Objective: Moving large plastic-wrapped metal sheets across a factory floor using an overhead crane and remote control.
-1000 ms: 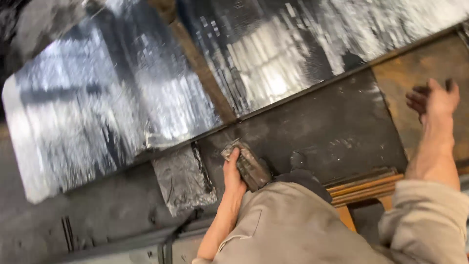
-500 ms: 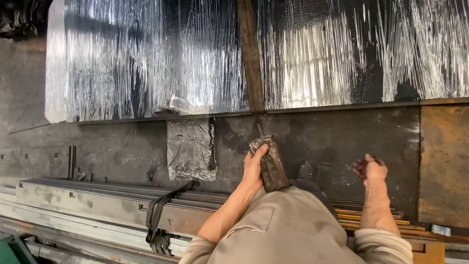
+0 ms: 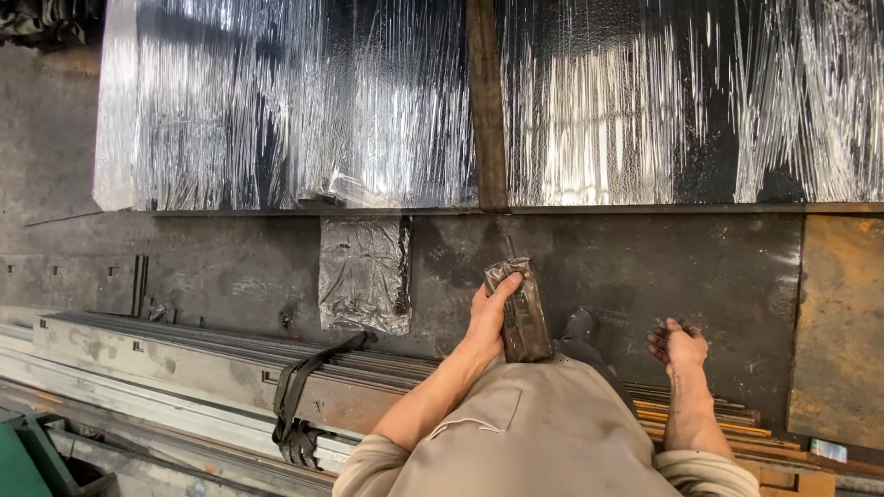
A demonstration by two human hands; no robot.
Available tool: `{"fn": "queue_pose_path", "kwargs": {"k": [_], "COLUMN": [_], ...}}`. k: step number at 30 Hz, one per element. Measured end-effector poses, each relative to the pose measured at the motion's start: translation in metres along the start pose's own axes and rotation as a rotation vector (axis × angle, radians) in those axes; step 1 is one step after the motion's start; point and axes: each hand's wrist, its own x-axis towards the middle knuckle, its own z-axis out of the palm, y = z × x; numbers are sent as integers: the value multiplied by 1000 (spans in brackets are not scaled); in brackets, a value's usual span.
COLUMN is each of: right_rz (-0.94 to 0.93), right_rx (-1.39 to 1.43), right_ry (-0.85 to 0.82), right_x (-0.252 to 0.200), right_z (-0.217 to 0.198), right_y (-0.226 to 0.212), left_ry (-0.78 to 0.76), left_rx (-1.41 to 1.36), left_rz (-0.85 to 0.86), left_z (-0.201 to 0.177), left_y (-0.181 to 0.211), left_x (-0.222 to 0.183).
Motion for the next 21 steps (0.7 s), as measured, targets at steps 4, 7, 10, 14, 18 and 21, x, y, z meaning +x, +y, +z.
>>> {"fn": "queue_pose_path", "kwargs": {"k": [4, 7, 10, 14, 18, 21], "right_rz": [13, -13, -1, 11, -4, -14], "right_rx": [-38, -49, -64, -86, -142, -207], "right_ry": [37, 4, 18, 1, -33, -4], "right_x": [-2, -1, -8, -15, -19, -20], "right_z": [-3, -2, -1, 5, 9, 10], "right_y": [0, 0, 0, -2, -2, 0], "left_ry": [-3, -27, -32, -46, -48, -32], "left_rx": [10, -1, 13, -10, -26, -28], "left_rz": [-13, -6, -18, -11, -10, -22], "left_z": [-2, 0, 2, 1, 0, -1], "left_y": [-5, -3, -1, -4, -6, -8], "left_x": [4, 4, -1, 0, 0, 1]}}
